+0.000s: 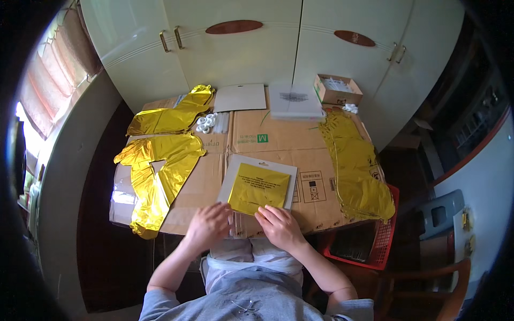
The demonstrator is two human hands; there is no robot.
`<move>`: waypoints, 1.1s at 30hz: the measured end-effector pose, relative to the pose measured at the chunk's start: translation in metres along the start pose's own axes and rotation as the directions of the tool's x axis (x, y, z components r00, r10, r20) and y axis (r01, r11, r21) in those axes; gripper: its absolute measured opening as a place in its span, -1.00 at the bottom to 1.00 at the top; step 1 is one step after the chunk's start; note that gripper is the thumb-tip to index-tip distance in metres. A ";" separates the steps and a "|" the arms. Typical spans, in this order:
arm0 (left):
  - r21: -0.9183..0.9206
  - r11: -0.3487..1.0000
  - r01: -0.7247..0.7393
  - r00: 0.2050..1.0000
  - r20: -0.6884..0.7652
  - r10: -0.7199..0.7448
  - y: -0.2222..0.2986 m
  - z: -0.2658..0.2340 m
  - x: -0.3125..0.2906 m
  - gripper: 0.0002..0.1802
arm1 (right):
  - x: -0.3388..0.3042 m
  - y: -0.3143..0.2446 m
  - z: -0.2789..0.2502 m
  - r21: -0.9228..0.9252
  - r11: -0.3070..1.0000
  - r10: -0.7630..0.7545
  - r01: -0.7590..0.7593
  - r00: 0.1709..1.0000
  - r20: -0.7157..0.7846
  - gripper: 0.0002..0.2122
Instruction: Folding gold packaging material and preparing items for shipping inside cardboard boxes.
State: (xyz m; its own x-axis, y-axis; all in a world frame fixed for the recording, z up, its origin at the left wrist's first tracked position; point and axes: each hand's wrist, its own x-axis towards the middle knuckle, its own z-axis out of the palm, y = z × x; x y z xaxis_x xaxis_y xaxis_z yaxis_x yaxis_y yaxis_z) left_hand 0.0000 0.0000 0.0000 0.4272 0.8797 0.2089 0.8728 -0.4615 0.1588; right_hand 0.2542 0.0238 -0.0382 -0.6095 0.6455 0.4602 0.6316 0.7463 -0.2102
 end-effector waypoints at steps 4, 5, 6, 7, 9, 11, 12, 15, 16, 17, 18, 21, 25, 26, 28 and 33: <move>-0.043 0.993 0.108 0.990 -0.085 -0.111 -0.061 -0.012 0.058 -0.80 | 0.004 0.000 -0.005 0.038 0.999 0.021 -0.021 1.000 0.003 -0.73; -0.158 0.980 0.121 0.968 -0.199 -0.152 -0.081 -0.001 0.074 -0.87 | 0.004 0.000 -0.006 0.040 0.999 0.022 -0.022 1.000 -0.002 -0.73; -0.184 0.965 0.186 0.952 -0.208 -0.223 -0.096 0.001 0.095 -0.86 | 0.006 0.001 -0.009 0.024 0.999 0.038 -0.038 0.999 0.008 -0.72; -0.178 0.947 0.266 0.927 -0.221 -0.302 -0.112 0.005 0.112 -0.87 | 0.008 -0.001 -0.010 0.020 0.999 0.047 -0.047 0.999 0.018 -0.71; -0.173 0.918 0.357 0.905 -0.179 -0.385 -0.133 0.010 0.149 -0.84 | 0.008 0.000 -0.010 0.018 0.997 0.074 -0.074 0.997 0.027 -0.70; -0.135 0.873 0.469 0.858 -0.165 -0.486 -0.148 0.017 0.182 -0.80 | 0.007 0.002 -0.006 0.045 0.995 0.085 -0.086 0.996 0.027 -0.69; -0.129 0.861 0.493 0.844 -0.168 -0.509 -0.147 0.018 0.195 -0.78 | 0.005 0.004 -0.007 0.050 0.994 0.099 -0.100 0.995 0.020 -0.71; -0.127 0.818 0.560 0.789 -0.217 -0.574 -0.149 0.021 0.225 -0.72 | 0.005 0.005 -0.003 0.073 0.990 0.119 -0.118 0.993 -0.007 -0.72; -0.136 0.802 0.581 0.762 -0.254 -0.596 -0.154 0.026 0.233 -0.71 | 0.005 0.004 -0.003 0.079 0.989 0.124 -0.122 0.992 -0.016 -0.73; -0.146 0.785 0.603 0.732 -0.290 -0.616 -0.160 0.030 0.239 -0.69 | 0.007 0.004 -0.003 0.085 0.989 0.122 -0.120 0.992 -0.015 -0.74; -0.150 0.745 0.650 0.716 -0.208 -0.667 -0.155 0.023 0.244 -0.68 | 0.005 0.004 -0.003 0.089 0.988 0.131 -0.130 0.991 -0.012 -0.74; -0.092 0.724 0.684 0.718 -0.091 -0.690 -0.163 0.028 0.256 -0.65 | 0.003 0.006 0.000 0.101 0.985 0.144 -0.141 0.989 -0.019 -0.76; -0.012 0.741 0.672 0.737 -0.084 -0.670 -0.167 0.033 0.262 -0.71 | 0.003 0.007 0.001 0.105 0.985 0.138 -0.135 0.990 -0.026 -0.76; -0.010 0.740 0.672 0.737 -0.089 -0.670 -0.168 0.034 0.263 -0.71 | 0.004 0.007 0.000 0.103 0.986 0.136 -0.133 0.990 -0.026 -0.76; -0.007 0.739 0.673 0.735 -0.097 -0.671 -0.164 0.031 0.262 -0.72 | 0.003 0.007 0.000 0.099 0.986 0.140 -0.137 0.990 -0.027 -0.76; -0.048 0.739 0.672 0.719 -0.193 -0.667 -0.166 0.026 0.253 -0.76 | 0.006 0.006 -0.001 0.101 0.987 0.129 -0.125 0.991 -0.031 -0.75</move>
State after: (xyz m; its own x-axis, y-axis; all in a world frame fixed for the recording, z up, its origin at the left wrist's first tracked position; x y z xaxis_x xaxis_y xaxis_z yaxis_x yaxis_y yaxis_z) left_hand -0.0312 0.3022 0.0016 -0.3206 0.9187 0.2308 0.9205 0.2447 0.3045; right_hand 0.2550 0.0321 -0.0357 -0.5079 0.7310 0.4557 0.6515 0.6721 -0.3520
